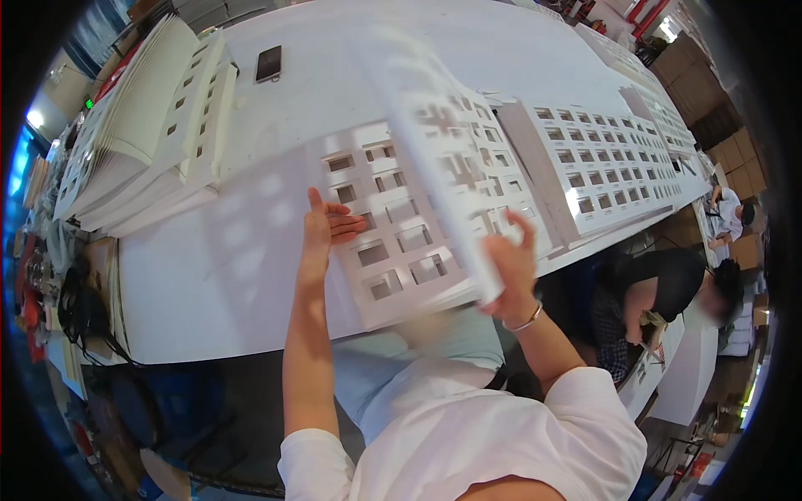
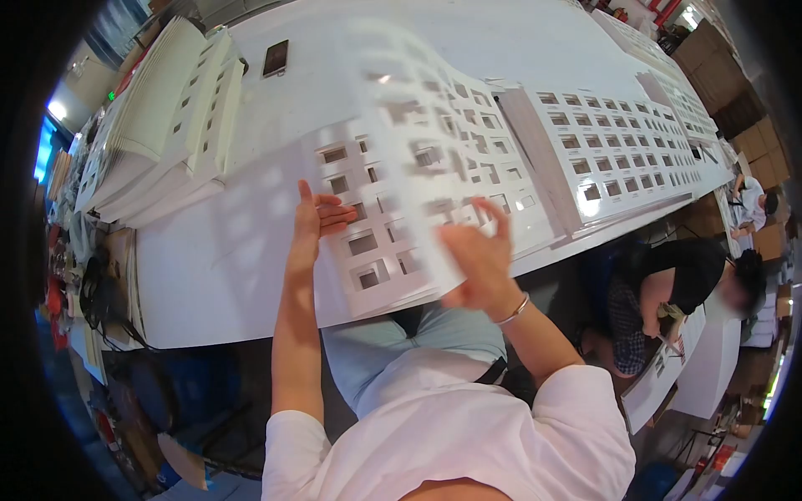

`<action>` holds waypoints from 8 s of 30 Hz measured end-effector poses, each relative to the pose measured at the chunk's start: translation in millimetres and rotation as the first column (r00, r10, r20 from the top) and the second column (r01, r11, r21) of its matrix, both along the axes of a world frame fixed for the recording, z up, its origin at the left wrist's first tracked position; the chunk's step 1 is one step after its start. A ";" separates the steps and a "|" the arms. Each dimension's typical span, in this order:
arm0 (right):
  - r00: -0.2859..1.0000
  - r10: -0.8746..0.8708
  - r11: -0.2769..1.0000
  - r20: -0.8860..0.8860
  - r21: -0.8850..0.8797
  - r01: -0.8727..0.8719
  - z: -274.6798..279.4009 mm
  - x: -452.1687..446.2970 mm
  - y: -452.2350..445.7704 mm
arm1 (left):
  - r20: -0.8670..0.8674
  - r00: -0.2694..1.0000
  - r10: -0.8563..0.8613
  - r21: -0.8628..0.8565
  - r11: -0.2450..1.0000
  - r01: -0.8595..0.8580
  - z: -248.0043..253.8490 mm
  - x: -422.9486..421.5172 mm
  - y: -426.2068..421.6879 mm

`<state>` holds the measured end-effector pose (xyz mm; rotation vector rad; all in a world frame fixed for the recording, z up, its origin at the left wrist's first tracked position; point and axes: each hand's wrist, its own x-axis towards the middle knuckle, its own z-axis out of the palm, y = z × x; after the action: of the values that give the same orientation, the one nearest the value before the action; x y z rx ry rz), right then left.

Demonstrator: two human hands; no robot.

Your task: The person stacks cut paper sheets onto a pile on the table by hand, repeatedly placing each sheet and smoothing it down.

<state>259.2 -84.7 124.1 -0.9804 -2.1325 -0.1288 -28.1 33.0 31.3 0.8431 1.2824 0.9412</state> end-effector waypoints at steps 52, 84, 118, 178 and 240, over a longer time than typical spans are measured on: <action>0.975 0.179 0.948 0.128 -0.288 -0.136 -109.6 -98.1 -49.2 | -0.039 0.995 0.089 0.056 0.995 -0.087 6.5 15.4 -3.0; 0.984 0.122 0.939 0.129 -0.337 -0.073 -135.1 -101.6 -51.6 | -0.226 0.974 0.024 0.086 0.996 -0.005 19.2 11.9 -2.6; 0.978 0.176 0.857 0.113 -0.506 -0.096 -118.9 -101.4 -42.0 | -0.941 0.265 0.211 0.303 0.874 0.380 -32.6 46.0 -29.9; 0.985 -0.127 0.954 -0.119 -0.285 0.089 -117.3 5.1 92.8 | -0.960 0.218 0.173 0.238 0.918 0.319 -27.8 49.5 -37.1; 0.575 -0.678 0.480 -0.458 -0.868 -0.125 -23.5 167.8 139.6 | 0.107 0.989 0.100 0.335 0.933 -0.131 -30.8 16.7 -17.6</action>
<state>427.0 55.0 100.6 -1.6000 -1.0323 1.1164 -11.3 15.4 0.5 0.9882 1.1166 1.3069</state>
